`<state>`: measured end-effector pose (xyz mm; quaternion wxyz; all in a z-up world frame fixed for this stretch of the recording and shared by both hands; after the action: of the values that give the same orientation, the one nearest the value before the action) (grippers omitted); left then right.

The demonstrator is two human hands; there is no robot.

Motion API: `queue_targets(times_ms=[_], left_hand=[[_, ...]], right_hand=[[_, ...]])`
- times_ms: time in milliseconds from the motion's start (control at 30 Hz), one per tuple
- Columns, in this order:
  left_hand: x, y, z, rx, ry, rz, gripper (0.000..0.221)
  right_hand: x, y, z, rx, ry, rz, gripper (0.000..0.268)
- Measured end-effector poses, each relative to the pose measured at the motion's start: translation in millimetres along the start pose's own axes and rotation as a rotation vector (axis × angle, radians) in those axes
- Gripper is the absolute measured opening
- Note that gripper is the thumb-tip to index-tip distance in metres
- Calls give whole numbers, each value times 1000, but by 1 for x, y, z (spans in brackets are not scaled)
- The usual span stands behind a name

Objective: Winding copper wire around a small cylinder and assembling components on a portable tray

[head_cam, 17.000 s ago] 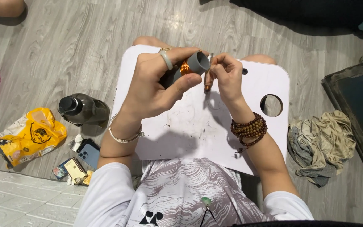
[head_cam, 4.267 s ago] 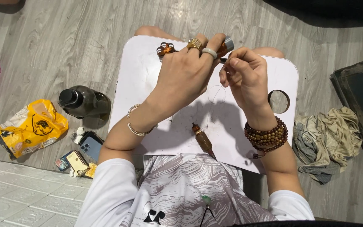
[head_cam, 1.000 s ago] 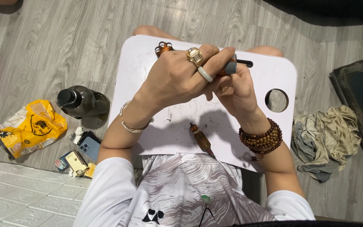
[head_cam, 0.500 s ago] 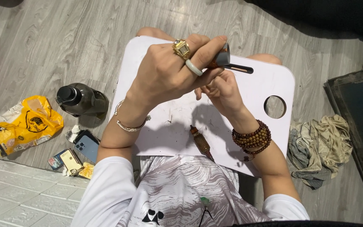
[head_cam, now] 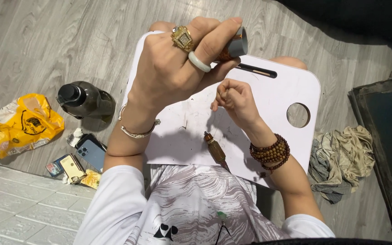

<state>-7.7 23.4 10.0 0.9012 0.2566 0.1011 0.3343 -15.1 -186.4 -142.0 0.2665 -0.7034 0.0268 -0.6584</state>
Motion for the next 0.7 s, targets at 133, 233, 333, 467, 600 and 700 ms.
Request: queue_targets(times_ms=[133, 233, 333, 467, 600, 700], left_hand=[[1, 0, 0, 2, -2, -28, 44], [3, -3, -2, -18, -19, 3, 46], [4, -2, -6, -24, 28, -75, 46], [11, -2, -13, -101, 82, -76, 41], [15, 3, -28, -158, 240, 107, 43], [20, 16, -21, -246, 242, 10, 38]], right_hand=[[-2, 15, -9, -16, -9, -31, 19], [0, 26, -17, -36, -17, -38, 16], [-3, 38, -23, -84, -34, -69, 16], [-8, 52, -28, -103, -26, -115, 16], [-10, 60, -31, -138, -45, -113, 16], [-15, 67, -35, -133, -56, -127, 16]])
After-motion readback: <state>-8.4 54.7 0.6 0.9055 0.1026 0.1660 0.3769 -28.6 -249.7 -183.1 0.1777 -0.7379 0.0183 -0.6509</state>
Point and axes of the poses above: each hand's wrist, its own z-axis towards the middle knuckle, its own y-axis out of the back of the hand, x = y × z, the point moved 1 cm from there along z, towards the middle knuckle, and after that the axes turned 4 degrees about y, right-handed, at the moved point
